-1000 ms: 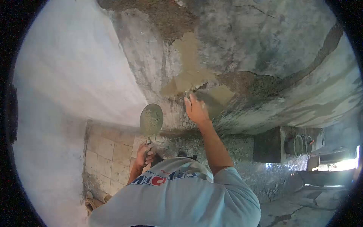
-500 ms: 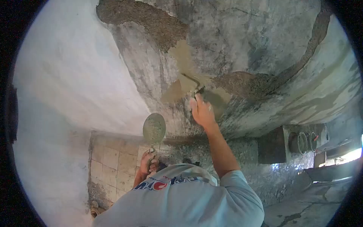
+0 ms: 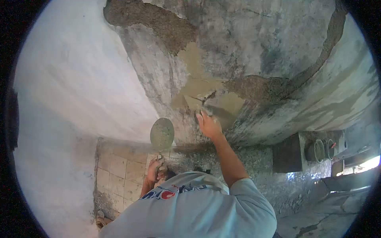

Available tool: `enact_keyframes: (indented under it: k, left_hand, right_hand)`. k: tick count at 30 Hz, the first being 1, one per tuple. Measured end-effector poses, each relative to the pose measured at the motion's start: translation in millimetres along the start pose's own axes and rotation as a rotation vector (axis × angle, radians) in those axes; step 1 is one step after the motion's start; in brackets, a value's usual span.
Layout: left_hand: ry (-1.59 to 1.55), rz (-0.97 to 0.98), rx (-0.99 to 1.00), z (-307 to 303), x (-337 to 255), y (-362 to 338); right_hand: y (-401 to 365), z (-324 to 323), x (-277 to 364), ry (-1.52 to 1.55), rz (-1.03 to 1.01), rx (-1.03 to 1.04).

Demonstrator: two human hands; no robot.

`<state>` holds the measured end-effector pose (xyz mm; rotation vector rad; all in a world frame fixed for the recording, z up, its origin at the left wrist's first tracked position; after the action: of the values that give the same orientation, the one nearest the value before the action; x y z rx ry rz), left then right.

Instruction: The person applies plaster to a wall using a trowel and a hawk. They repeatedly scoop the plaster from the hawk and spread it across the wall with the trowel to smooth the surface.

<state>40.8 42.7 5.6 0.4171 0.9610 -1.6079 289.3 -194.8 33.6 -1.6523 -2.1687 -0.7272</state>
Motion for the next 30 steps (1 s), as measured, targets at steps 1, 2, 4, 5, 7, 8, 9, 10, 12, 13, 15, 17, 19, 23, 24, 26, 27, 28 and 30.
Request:
enact_keyframes:
  k: [1, 2, 4, 5, 7, 8, 9, 10, 12, 13, 15, 17, 19, 23, 24, 26, 27, 28, 30]
  left_hand:
    - [-0.007, -0.001, 0.002, 1, -1, -2]
    - [-0.014, -0.003, 0.003, 2, -2, -3]
    - [-0.012, 0.026, 0.023, 1, -1, -3]
    - [-0.013, 0.035, 0.033, 1, 2, -4]
    - [-0.038, 0.001, 0.002, -6, 10, -3]
    - [-0.05, -0.012, -0.012, -8, 13, -2]
    - [-0.046, -0.008, -0.001, -7, 12, -1]
    - [-0.042, -0.004, 0.009, -5, 11, -2]
    - [-0.063, 0.009, 0.008, -2, 9, -3]
    - [-0.09, 0.019, -0.002, 2, 8, -2]
    - [-0.102, 0.017, -0.007, 3, 10, -2]
    - [-0.07, 0.002, 0.01, -1, 11, 3]
    - [-0.046, 0.005, 0.017, -6, 14, 4]
    - [-0.017, 0.027, -0.042, 6, 2, -8]
    - [-0.018, 0.036, -0.028, 5, 1, -7]
    - [-0.027, 0.041, -0.01, 0, 5, -10]
    - [-0.038, 0.041, -0.025, -3, 7, -11]
    - [-0.05, 0.039, -0.04, -6, 10, -12]
    - [-0.071, 0.019, -0.047, -13, 17, -12]
  right_hand:
    - [0, -4, -1, 0.015, 0.007, 0.022]
    - [-1, -10, -4, 0.029, 0.016, 0.046]
    - [-1, -32, 10, 0.101, -0.026, 0.014]
    - [6, -46, 18, 0.158, -0.077, -0.041]
    - [13, -78, 40, 0.144, -0.091, -0.177]
    - [21, -85, 43, 0.165, -0.067, -0.155]
    - [32, -91, 47, 0.187, -0.045, -0.136]
    - [37, -93, 48, 0.209, -0.025, -0.115]
    - [36, -85, 51, 0.168, 0.023, -0.068]
    - [36, -79, 53, 0.146, 0.044, -0.046]
    - [33, -49, 46, 0.054, 0.024, -0.002]
    - [26, -22, 38, -0.027, 0.019, 0.034]
    - [22, -10, 39, -0.063, 0.038, 0.121]
    - [4, -20, 38, -0.133, 0.07, 0.244]
    - [7, -28, 35, -0.075, 0.023, 0.175]
    - [6, -44, 24, 0.037, -0.063, 0.055]
    - [6, -56, 23, 0.049, -0.037, 0.008]
    - [9, -75, 25, 0.059, -0.009, -0.038]
    - [19, -98, 19, 0.08, 0.024, -0.096]
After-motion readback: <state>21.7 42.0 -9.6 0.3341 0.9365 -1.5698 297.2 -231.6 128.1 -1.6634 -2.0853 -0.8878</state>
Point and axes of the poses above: each hand's wrist, its own y-axis towards the middle knuckle, its own z-axis out of the palm, x = y × z, the point moved 4 cm from there along y, towards the middle knuckle, and after that the axes turned 9 degrees about z, right-handed, at the moved point
